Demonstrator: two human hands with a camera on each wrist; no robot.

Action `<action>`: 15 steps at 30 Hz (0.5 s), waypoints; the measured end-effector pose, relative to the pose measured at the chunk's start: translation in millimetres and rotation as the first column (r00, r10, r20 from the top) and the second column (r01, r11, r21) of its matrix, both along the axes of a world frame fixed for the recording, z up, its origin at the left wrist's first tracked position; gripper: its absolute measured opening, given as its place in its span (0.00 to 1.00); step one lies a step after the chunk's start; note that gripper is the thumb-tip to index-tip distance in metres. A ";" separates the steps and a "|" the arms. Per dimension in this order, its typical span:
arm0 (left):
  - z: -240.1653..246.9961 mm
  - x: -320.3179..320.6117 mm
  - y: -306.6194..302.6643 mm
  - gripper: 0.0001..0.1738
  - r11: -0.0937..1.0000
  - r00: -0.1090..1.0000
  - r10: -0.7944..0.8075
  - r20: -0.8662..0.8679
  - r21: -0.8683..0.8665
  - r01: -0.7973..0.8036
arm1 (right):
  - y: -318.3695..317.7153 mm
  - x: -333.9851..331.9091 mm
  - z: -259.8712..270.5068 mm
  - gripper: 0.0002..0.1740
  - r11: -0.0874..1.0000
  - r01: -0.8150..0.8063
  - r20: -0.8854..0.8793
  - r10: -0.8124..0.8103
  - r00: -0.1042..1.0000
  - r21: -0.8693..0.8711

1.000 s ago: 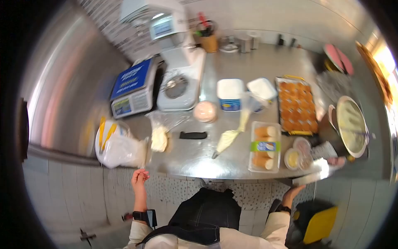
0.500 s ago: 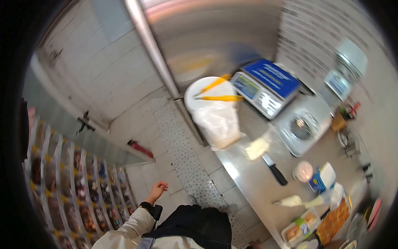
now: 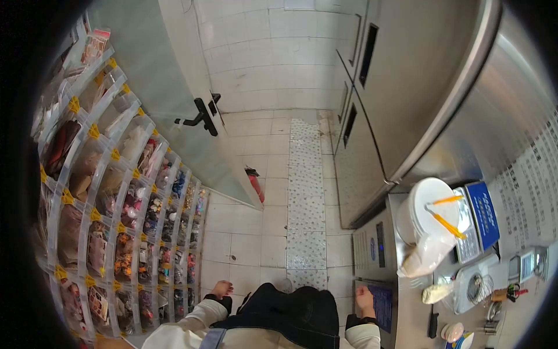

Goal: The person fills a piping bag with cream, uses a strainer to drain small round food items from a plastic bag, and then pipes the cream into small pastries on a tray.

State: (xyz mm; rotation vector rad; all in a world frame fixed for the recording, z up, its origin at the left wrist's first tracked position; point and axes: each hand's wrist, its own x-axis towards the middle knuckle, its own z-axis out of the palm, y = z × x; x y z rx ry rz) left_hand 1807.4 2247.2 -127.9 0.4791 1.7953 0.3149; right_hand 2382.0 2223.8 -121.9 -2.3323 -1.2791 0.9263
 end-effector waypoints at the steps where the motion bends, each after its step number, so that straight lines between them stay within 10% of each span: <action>1: 6.4 6.3 14.6 0.13 1.000 1.000 -0.004 0.022 0.016 0.003 | 20.6 -8.5 15.0 0.10 1.000 0.029 -0.103 -0.028 0.994 0.005; 10: 4.2 51.8 153.4 0.14 0.976 0.989 0.015 0.147 0.212 -0.046 | 116.2 2.6 -17.6 0.13 0.892 0.154 -0.669 -0.423 0.611 -0.424; 11: -1.4 53.9 167.0 0.14 0.968 0.986 0.096 0.134 0.219 -0.124 | 148.9 1.8 -3.3 0.13 0.772 0.073 -0.502 -0.479 0.720 -0.631; 12: -9.2 56.6 177.5 0.13 0.959 0.993 0.038 0.109 0.274 -0.066 | 164.8 8.8 -8.0 0.12 0.891 -0.201 -0.707 -0.168 0.687 -0.407; 15: 15.0 56.7 207.6 0.13 0.919 0.991 0.016 -0.130 0.392 0.036 | 315.9 -4.9 -25.5 0.12 0.770 -0.534 -0.718 0.146 0.681 -0.350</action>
